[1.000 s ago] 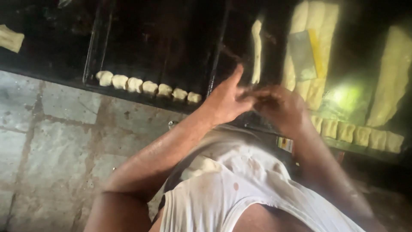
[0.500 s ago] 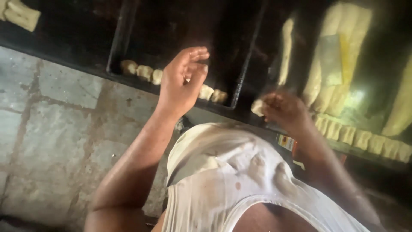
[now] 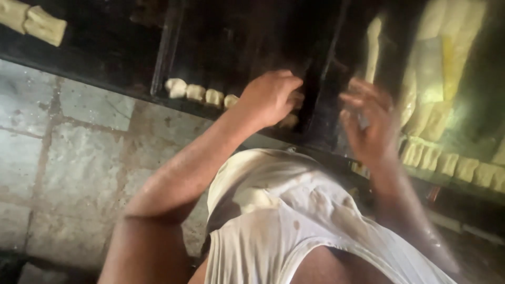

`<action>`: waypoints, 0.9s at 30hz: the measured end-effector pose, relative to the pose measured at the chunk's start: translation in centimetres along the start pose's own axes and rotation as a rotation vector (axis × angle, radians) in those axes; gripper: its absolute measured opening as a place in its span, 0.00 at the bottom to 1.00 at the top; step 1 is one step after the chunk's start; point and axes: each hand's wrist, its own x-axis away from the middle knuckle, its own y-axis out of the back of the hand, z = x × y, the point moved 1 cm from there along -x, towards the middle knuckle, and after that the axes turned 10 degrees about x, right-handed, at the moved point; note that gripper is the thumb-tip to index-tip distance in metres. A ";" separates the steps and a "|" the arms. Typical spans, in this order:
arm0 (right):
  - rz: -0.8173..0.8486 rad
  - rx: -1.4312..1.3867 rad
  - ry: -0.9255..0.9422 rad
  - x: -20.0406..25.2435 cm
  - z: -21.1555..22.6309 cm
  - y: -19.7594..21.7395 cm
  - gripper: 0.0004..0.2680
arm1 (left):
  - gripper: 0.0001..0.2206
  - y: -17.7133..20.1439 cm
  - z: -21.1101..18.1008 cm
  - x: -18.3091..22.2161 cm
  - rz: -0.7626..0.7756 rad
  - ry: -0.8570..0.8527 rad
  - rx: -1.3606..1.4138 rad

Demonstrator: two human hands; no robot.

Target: Shaping pieces of dough into small balls and placing them in a baking tray.

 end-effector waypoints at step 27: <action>0.319 -0.080 -0.666 16.4 -13.2 6.4 0.13 | 0.10 -3.7 -9.8 -0.5 -0.132 -0.011 -0.221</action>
